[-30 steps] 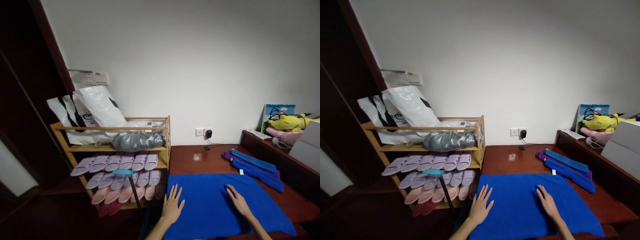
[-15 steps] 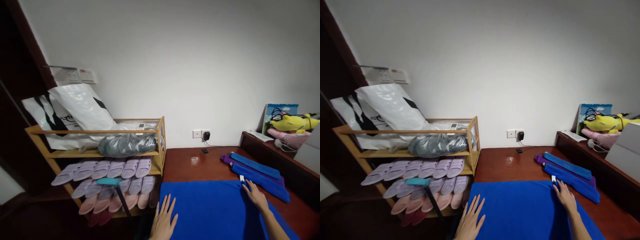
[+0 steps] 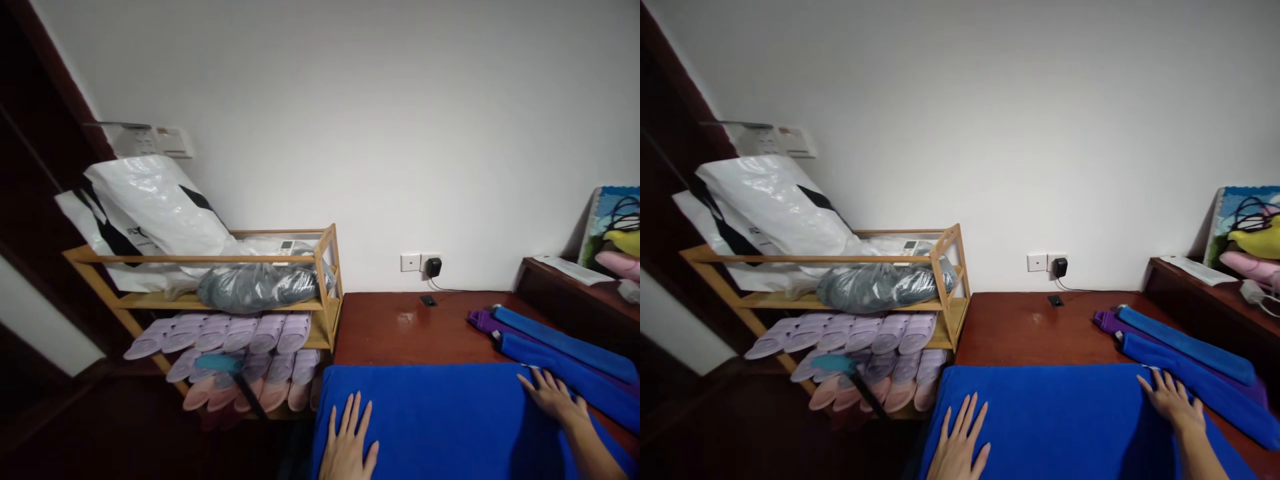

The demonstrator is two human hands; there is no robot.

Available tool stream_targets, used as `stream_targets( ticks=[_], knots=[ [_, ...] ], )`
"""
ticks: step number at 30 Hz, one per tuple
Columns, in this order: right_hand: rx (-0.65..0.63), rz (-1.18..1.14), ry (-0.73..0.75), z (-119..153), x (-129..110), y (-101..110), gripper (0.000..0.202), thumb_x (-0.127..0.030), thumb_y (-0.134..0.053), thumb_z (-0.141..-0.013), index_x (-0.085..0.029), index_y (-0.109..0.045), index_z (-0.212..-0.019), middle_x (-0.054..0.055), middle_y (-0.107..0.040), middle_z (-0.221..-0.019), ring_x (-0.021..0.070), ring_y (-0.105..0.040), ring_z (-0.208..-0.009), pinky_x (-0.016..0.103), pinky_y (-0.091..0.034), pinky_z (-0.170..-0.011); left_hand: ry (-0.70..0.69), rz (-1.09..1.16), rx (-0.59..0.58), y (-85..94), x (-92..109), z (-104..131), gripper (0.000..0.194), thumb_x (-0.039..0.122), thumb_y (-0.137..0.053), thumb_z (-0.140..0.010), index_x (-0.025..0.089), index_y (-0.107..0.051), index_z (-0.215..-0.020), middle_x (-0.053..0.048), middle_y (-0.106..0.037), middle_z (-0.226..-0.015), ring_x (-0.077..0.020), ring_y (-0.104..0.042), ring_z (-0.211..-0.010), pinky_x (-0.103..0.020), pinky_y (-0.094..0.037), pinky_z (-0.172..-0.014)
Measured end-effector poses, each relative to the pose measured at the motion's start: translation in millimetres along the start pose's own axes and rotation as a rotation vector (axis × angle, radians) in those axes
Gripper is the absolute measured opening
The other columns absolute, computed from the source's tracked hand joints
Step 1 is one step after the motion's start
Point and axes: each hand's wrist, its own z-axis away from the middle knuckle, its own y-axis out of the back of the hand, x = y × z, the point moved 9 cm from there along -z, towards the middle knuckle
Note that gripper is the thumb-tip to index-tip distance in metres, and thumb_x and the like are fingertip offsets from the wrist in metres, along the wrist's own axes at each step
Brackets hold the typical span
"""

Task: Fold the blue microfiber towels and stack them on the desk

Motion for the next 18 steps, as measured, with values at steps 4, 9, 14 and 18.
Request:
stream_targets(
  ticks=[4,9,14,18],
  knots=[
    [0.069,0.01,-0.073,3,-7,17,0.075,-0.065,-0.031,-0.072,-0.026,-0.049,-0.134,0.016,-0.035,-0.146,0.0366,-0.026,-0.135,0.064,-0.016,-0.102,-0.004,0.0,0.028,9.7,7,-2,0.063,0.051,-0.032,-0.094,0.036,0.001,-0.146,0.003,-0.007,-0.155,-0.0302,-0.016,-0.141,-0.056,-0.015,-0.112],
    [0.169,-0.028,-0.061,37,-30,29,0.086,-0.065,-0.017,-0.079,-0.01,-0.031,-0.143,0.019,-0.032,-0.147,0.0318,-0.023,-0.137,0.058,-0.017,-0.107,-0.006,0.019,0.019,13.5,12,-2,0.062,0.05,-0.03,-0.094,0.034,0.0,-0.146,-0.001,-0.01,-0.155,-0.0303,-0.013,-0.141,-0.058,-0.013,-0.111],
    [0.089,-0.034,0.236,117,-83,15,0.066,-0.056,-0.02,-0.082,-0.027,-0.043,-0.137,0.006,-0.026,-0.152,0.0294,-0.016,-0.14,0.061,-0.022,-0.104,-0.013,-0.011,0.033,13.2,14,-2,0.061,0.051,-0.027,-0.095,0.032,-0.001,-0.147,-0.004,-0.007,-0.155,-0.0294,-0.011,-0.141,-0.059,-0.014,-0.111],
    [0.083,0.02,0.437,190,-106,0,0.061,-0.055,-0.025,-0.083,-0.032,-0.042,-0.137,0.0,-0.025,-0.152,0.0285,-0.013,-0.141,0.061,-0.021,-0.106,-0.04,-0.025,0.068,22.0,17,0,0.06,0.044,-0.031,-0.095,0.032,-0.003,-0.147,-0.004,-0.013,-0.155,-0.0279,-0.016,-0.141,-0.057,-0.017,-0.111]
  ],
)
